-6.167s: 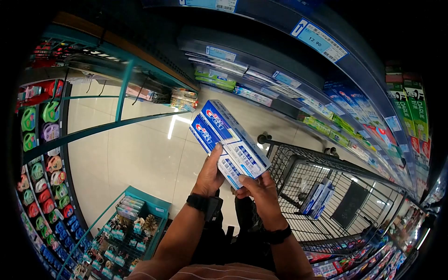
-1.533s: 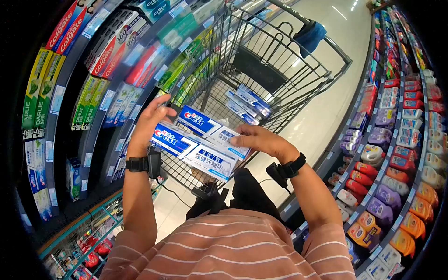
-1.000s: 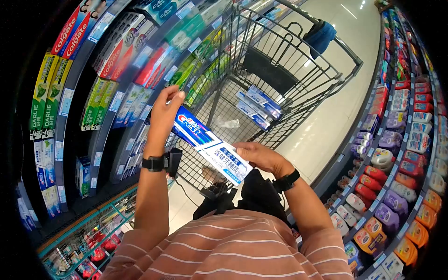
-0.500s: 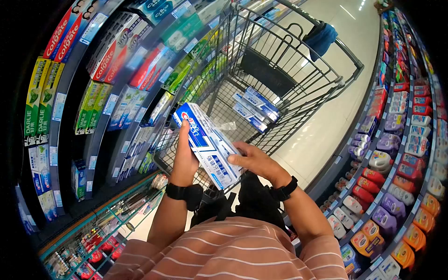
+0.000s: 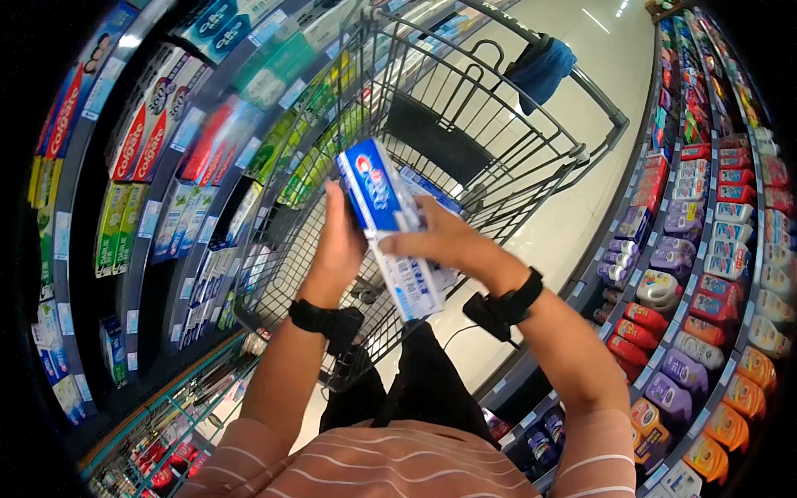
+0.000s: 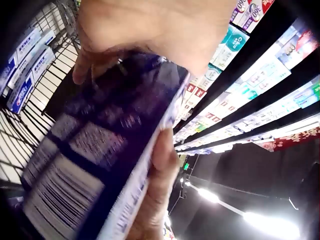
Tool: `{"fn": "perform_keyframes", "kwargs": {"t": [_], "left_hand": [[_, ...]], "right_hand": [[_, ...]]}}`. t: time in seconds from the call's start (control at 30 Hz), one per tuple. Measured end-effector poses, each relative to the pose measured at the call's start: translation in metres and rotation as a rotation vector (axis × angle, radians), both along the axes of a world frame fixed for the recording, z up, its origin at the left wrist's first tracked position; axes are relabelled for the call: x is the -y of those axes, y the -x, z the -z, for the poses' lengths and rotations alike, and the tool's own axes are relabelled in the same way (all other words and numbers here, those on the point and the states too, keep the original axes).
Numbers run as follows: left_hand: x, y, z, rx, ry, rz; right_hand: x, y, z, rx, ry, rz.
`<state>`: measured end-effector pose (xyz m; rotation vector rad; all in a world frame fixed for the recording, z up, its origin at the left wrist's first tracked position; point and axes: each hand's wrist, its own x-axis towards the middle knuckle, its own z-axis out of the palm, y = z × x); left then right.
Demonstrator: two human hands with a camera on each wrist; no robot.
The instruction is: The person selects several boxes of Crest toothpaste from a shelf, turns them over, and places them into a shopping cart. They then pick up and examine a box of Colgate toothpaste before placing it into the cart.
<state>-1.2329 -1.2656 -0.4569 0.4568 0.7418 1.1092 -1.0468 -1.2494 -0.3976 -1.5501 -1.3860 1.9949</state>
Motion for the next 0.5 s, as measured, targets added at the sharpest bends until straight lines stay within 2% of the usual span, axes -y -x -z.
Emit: {"fn": "perform_keyframes", "kwargs": {"t": [0.03, 0.1, 0.17, 0.27, 0.3, 0.37, 0.4, 0.43, 0.5], "left_hand": [[-0.012, 0.001, 0.019, -0.059, -0.045, 0.032], [-0.037, 0.003, 0.051, -0.658, -0.160, 0.017], [-0.060, -0.004, 0.118, -1.143, -0.291, 0.163], [-0.076, -0.031, 0.150, -1.226, -0.434, 0.401], [-0.078, -0.041, 0.172, -1.307, -0.615, 0.349], [-0.095, -0.060, 0.182, -1.416, -0.714, 0.603], [-0.093, -0.069, 0.199, -1.412, -0.751, 0.497], [-0.097, -0.078, 0.207, -1.454, -0.718, 0.595], [-0.099, -0.090, 0.224, -1.276, -0.669, 0.485]], "right_hand": [[-0.015, -0.009, -0.012, -0.018, 0.061, -0.028], [-0.033, -0.036, 0.004, 0.109, -0.002, -0.017], [-0.051, -0.054, 0.010, 0.211, -0.121, -0.008], [-0.076, -0.074, 0.019, 0.276, -0.183, -0.065], [-0.081, -0.077, 0.020, 0.306, -0.208, -0.069], [-0.092, -0.077, 0.025, 0.339, -0.247, -0.122], [-0.097, -0.077, 0.030, 0.394, -0.277, -0.159], [-0.102, -0.076, 0.035, 0.450, -0.307, -0.197], [-0.112, -0.074, 0.047, 0.503, -0.387, -0.277]]}}
